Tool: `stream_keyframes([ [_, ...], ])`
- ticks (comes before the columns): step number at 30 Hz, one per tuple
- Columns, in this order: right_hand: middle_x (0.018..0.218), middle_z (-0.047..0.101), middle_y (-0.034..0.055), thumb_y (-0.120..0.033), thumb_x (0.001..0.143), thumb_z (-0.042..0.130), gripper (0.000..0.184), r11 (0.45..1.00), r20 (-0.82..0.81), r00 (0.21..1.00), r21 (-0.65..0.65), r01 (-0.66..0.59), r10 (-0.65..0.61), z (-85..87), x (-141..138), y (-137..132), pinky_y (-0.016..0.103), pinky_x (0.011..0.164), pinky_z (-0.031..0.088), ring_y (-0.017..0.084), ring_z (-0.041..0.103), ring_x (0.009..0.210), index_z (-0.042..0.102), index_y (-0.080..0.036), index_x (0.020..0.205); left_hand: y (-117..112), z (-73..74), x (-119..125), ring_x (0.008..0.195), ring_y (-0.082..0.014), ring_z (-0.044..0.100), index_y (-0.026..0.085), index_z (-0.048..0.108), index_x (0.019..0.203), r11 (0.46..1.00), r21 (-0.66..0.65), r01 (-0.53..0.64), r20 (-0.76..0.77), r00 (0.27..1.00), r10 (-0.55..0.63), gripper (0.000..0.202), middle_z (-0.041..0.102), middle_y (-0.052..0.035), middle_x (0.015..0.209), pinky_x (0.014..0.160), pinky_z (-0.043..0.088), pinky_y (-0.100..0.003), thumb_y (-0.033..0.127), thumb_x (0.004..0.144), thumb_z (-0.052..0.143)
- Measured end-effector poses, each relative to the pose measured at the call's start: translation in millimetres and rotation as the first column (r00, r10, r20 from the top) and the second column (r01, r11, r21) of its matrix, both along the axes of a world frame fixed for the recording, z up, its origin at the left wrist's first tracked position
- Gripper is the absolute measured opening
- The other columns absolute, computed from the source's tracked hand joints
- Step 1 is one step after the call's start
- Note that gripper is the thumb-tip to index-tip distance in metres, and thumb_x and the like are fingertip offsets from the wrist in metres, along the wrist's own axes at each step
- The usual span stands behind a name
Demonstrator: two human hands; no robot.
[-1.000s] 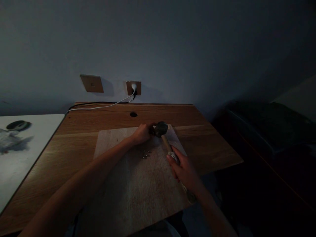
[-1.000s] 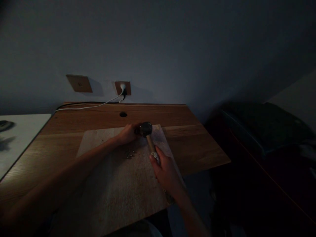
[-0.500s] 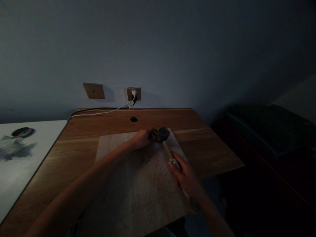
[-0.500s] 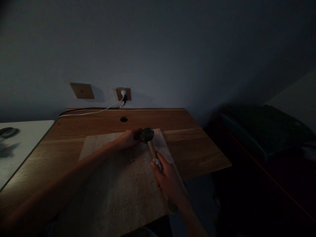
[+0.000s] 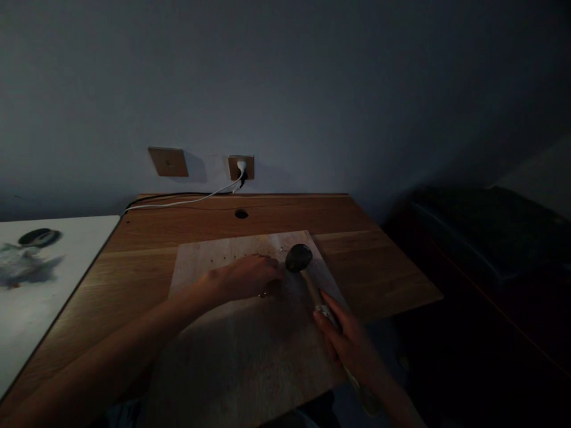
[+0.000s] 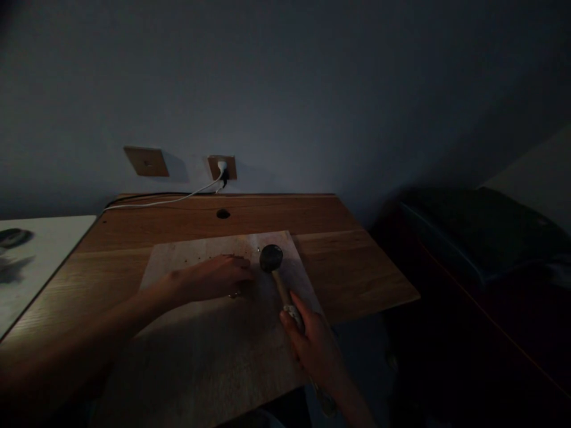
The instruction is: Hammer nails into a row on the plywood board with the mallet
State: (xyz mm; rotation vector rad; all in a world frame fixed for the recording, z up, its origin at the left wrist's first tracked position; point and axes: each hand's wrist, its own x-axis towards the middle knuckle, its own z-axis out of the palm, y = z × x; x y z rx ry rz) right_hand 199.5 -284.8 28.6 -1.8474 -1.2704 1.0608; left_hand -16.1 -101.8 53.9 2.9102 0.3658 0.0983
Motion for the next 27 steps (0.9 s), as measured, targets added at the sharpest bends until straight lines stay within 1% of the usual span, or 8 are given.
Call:
stream_keyframes([
  [3, 0.056, 0.053, -0.006, -0.057, 0.1, 0.055, 0.069, 1.0, 0.011, 1.0, -0.002, 0.016, -0.016, -2.4, 2, -3, 0.026, 0.046, 0.043, 0.016, 0.052, 0.047, 0.059, -0.012, 0.153, 13, 1.6, 0, 0.086, -0.0211, 0.073, 0.02, 0.076, 0.092, 0.995, -0.092, -0.044, 0.058, 0.997, 0.05, 0.015, 0.075, -0.0049, 0.092, 0.078, 0.053, -0.028, 0.008, 0.087, 0.07],
  [5, 0.056, 0.055, -0.0057, -0.058, 0.099, 0.057, 0.068, 0.999, 0.015, 0.999, 0.016, 0.028, -0.028, -4.5, 3, -4, 0.026, 0.046, 0.044, 0.016, 0.052, 0.046, 0.062, -0.015, 0.151, 26, -1.4, 0, 0.083, -0.019, 0.072, 0.019, 0.077, 0.093, 0.968, -0.208, -0.141, 0.13, 0.977, 0.17, 0.021, 0.076, -0.0042, 0.094, 0.077, 0.053, -0.026, 0.005, 0.082, 0.068],
  [7, 0.058, 0.057, -0.0056, -0.059, 0.099, 0.057, 0.067, 0.999, 0.003, 0.999, 0.024, 0.04, -0.04, -6.4, 4, -4, 0.025, 0.046, 0.044, 0.015, 0.051, 0.045, 0.062, -0.018, 0.151, 40, -8.7, 0, 0.083, -0.0181, 0.073, 0.018, 0.079, 0.098, 0.901, -0.334, -0.276, 0.188, 0.918, 0.351, 0.028, 0.078, -0.0039, 0.095, 0.076, 0.054, -0.024, 0.002, 0.079, 0.066],
  [9, 0.059, 0.058, -0.0055, -0.059, 0.099, 0.057, 0.066, 0.999, -0.015, 0.999, 0.027, 0.045, -0.045, -7.6, 3, -3, 0.025, 0.045, 0.045, 0.015, 0.051, 0.046, 0.061, -0.019, 0.151, 52, -18.8, -1, 0.086, -0.0196, 0.075, 0.017, 0.08, 0.102, 0.821, -0.413, -0.393, 0.22, 0.832, 0.509, 0.032, 0.081, -0.0045, 0.097, 0.078, 0.055, -0.025, 0.002, 0.077, 0.067],
  [11, 0.059, 0.057, -0.0059, -0.058, 0.1, 0.057, 0.064, 0.999, -0.03, 0.999, 0.028, 0.036, -0.035, -7.9, 2, -3, 0.024, 0.044, 0.044, 0.015, 0.052, 0.046, 0.06, -0.02, 0.152, 59, -28.8, -2, 0.089, -0.0209, 0.076, 0.017, 0.081, 0.103, 0.78, -0.442, -0.443, 0.239, 0.78, 0.578, 0.031, 0.082, -0.005, 0.1, 0.082, 0.056, -0.027, 0.004, 0.078, 0.068],
  [15, 0.054, 0.05, -0.0086, -0.055, 0.103, 0.055, 0.062, 1.0, -0.051, 0.999, 0.005, 0.012, -0.012, -7.5, 2, -2, 0.023, 0.041, 0.04, 0.013, 0.048, 0.043, 0.057, -0.018, 0.153, 60, -39.9, -4, 0.086, -0.0205, 0.076, 0.019, 0.082, 0.102, 0.789, -0.439, -0.429, 0.271, 0.774, 0.572, 0.025, 0.082, -0.0042, 0.096, 0.083, 0.057, -0.028, 0.01, 0.082, 0.071],
  [22, 0.053, 0.051, -0.0087, -0.052, 0.104, 0.055, 0.057, 1.0, -0.081, 0.997, 0.02, -0.006, 0.008, -5.9, 0, -1, 0.022, 0.041, 0.041, 0.013, 0.048, 0.043, 0.059, -0.018, 0.149, 56, -41.4, -2, 0.086, -0.0198, 0.075, 0.019, 0.082, 0.105, 0.823, -0.388, -0.414, 0.303, 0.787, 0.538, 0.034, 0.081, -0.0048, 0.098, 0.082, 0.057, -0.028, 0.003, 0.078, 0.068],
  [27, 0.05, 0.045, -0.0113, -0.052, 0.105, 0.053, 0.058, 0.999, -0.107, 0.993, 0.034, -0.038, 0.041, -2.7, -3, 2, 0.02, 0.038, 0.037, 0.011, 0.043, 0.039, 0.056, -0.016, 0.151, 59, -46.1, -2, 0.081, -0.019, 0.074, 0.018, 0.082, 0.103, 0.823, -0.399, -0.403, 0.3, 0.791, 0.533, 0.026, 0.08, -0.0045, 0.092, 0.078, 0.057, -0.027, 0.009, 0.082, 0.069],
])
